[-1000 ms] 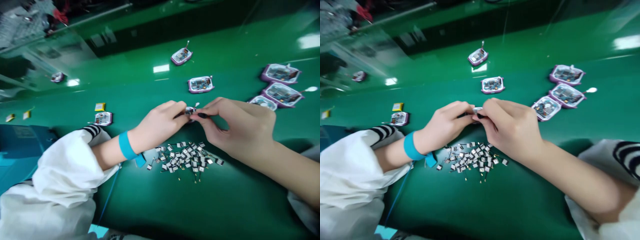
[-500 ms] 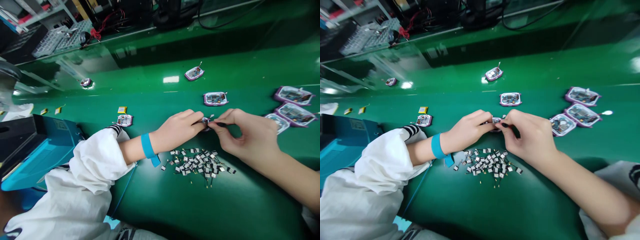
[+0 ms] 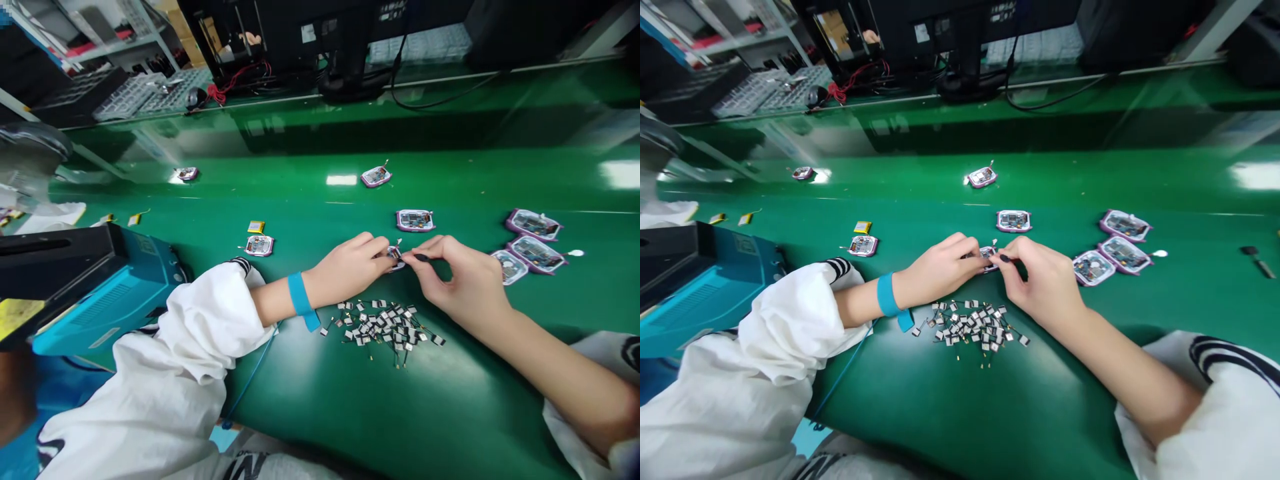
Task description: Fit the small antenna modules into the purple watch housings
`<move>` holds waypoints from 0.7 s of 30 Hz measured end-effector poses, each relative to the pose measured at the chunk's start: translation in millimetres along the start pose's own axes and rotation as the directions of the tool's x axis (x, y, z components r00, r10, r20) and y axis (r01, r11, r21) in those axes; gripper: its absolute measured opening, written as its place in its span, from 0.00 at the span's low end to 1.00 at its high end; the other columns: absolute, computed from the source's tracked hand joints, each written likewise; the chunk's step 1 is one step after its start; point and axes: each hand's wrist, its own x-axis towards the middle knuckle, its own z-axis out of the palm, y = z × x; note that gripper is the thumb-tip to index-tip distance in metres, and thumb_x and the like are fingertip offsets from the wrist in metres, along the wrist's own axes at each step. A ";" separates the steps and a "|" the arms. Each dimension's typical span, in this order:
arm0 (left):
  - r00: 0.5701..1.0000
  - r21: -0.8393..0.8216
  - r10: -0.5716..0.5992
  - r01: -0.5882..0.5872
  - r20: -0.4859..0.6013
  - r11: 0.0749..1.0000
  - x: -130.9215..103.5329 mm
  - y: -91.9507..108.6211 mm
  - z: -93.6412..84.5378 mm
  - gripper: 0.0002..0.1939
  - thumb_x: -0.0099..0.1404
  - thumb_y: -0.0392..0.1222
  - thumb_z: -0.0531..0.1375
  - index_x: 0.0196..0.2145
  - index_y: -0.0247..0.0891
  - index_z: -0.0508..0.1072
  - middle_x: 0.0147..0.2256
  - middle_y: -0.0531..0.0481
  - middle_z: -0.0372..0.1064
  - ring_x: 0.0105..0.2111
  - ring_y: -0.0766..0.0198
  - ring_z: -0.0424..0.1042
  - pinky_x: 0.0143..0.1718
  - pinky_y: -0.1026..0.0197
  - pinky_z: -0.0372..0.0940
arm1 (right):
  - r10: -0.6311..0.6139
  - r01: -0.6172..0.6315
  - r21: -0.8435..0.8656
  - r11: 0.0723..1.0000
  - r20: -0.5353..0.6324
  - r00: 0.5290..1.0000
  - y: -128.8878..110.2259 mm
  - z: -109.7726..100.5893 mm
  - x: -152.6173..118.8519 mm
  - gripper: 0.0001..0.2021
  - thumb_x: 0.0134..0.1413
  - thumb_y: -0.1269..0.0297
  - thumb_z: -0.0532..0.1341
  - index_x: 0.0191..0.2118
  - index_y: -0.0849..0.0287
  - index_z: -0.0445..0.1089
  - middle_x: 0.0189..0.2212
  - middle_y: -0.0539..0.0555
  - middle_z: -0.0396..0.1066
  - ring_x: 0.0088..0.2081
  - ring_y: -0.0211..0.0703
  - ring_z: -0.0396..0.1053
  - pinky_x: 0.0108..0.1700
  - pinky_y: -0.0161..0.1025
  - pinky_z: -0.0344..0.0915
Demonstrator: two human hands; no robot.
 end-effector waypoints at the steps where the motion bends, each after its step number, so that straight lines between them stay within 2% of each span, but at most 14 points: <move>1: 1.000 -0.001 0.001 -0.001 0.000 1.000 0.1 -0.3 0.1 0.16 0.67 0.41 0.44 0.33 0.35 0.69 0.32 0.48 0.62 0.33 0.64 0.60 0.37 0.63 0.59 | 0.000 0.000 0.004 1.000 0.008 1.000 0.4 0.1 0.1 0.07 0.48 0.70 0.59 0.27 0.59 0.58 0.23 0.49 0.69 0.25 0.34 0.69 0.26 0.28 0.63; 9: 0.999 0.007 0.035 -0.034 -0.023 0.999 -0.4 -1.3 0.0 0.17 0.67 0.39 0.42 0.34 0.34 0.69 0.31 0.47 0.63 0.33 0.63 0.61 0.36 0.62 0.58 | 0.011 -0.013 0.045 0.999 0.042 0.999 -0.7 -1.6 5.4 0.06 0.49 0.68 0.59 0.27 0.58 0.58 0.23 0.48 0.68 0.25 0.33 0.68 0.25 0.29 0.63; 14: 0.998 0.001 0.051 -0.051 -0.046 0.999 -2.0 -1.1 4.1 0.14 0.66 0.36 0.44 0.35 0.34 0.69 0.33 0.47 0.64 0.33 0.63 0.61 0.36 0.62 0.58 | -0.006 0.004 0.040 0.999 0.044 0.999 -2.4 -3.8 8.4 0.06 0.48 0.67 0.59 0.27 0.58 0.59 0.23 0.50 0.69 0.23 0.35 0.68 0.22 0.29 0.61; 19: 0.996 -0.030 0.034 -0.036 -0.081 0.999 -3.2 -1.0 7.4 0.13 0.66 0.34 0.45 0.36 0.33 0.69 0.35 0.46 0.64 0.35 0.61 0.61 0.37 0.61 0.58 | 0.082 -0.084 0.013 0.996 0.092 0.992 -3.5 -3.7 8.7 0.06 0.50 0.67 0.57 0.27 0.57 0.58 0.24 0.51 0.70 0.24 0.36 0.69 0.23 0.31 0.61; 21: 0.997 -0.039 0.036 -0.038 -0.063 0.999 -2.7 -1.0 6.9 0.13 0.66 0.34 0.45 0.37 0.33 0.68 0.36 0.46 0.64 0.35 0.62 0.61 0.38 0.61 0.58 | 0.090 -0.093 0.032 0.995 0.083 0.993 -3.0 -2.5 7.7 0.06 0.49 0.68 0.59 0.27 0.57 0.58 0.24 0.51 0.69 0.24 0.35 0.68 0.23 0.30 0.62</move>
